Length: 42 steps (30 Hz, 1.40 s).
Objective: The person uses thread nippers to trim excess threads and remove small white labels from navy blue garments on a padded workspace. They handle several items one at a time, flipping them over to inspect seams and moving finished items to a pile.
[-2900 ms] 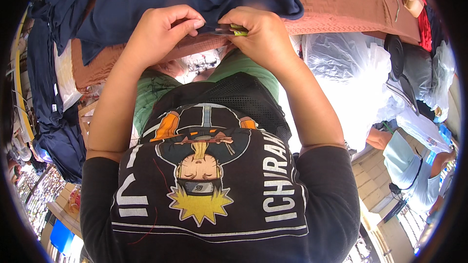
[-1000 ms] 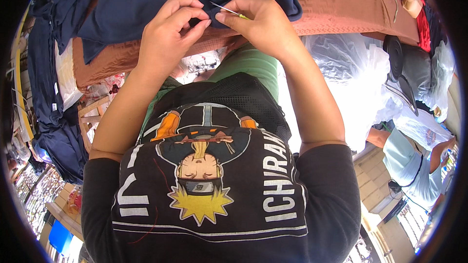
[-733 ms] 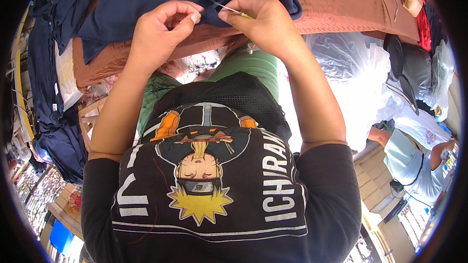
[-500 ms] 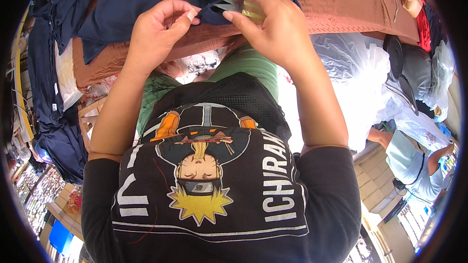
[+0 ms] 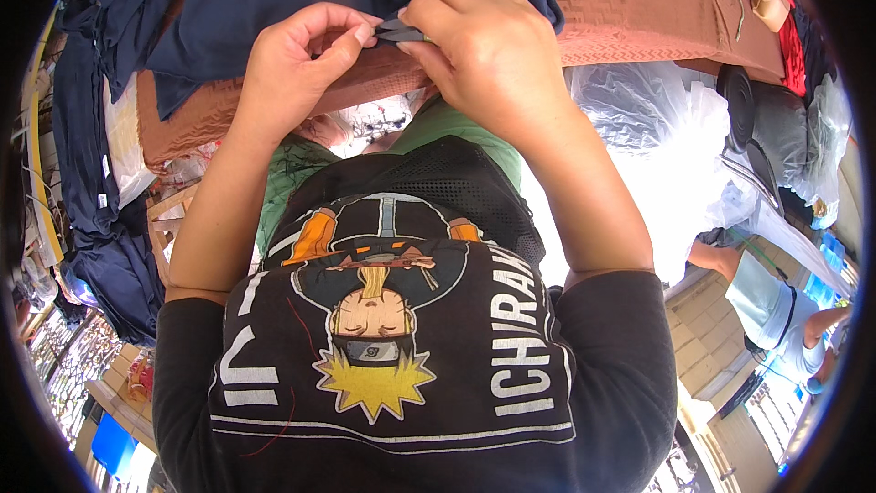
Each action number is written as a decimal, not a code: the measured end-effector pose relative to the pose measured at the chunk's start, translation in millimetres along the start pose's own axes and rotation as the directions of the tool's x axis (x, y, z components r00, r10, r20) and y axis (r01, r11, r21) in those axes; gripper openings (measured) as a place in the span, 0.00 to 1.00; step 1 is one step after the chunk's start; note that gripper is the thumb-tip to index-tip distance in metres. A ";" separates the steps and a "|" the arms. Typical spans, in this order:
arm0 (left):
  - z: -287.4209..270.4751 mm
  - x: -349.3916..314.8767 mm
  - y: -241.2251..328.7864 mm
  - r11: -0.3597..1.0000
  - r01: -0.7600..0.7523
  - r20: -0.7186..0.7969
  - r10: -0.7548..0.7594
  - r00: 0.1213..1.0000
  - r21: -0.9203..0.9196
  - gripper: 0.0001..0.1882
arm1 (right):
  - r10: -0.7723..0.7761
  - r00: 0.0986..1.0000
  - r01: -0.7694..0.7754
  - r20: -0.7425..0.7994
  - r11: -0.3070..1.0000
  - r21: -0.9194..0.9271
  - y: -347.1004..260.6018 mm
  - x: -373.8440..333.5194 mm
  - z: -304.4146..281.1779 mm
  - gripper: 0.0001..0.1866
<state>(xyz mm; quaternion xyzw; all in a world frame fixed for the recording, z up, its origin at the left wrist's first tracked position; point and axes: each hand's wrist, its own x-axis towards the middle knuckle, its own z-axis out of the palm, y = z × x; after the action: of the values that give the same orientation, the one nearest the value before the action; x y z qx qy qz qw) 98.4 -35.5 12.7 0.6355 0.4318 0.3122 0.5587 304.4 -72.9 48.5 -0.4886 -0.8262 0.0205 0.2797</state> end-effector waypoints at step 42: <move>-7.3 -3.3 -11.2 0.764 -0.274 -0.032 0.359 0.933 0.584 0.09 | 0.436 0.875 -0.455 0.209 0.596 0.661 7.1 -8.5 46.9 0.09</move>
<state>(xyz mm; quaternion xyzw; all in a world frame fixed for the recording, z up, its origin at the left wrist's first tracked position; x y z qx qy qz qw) 88.3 -35.2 3.4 0.8129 0.4303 0.3029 0.2496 290.5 -64.9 3.0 -0.5378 -0.6121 0.4029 0.4168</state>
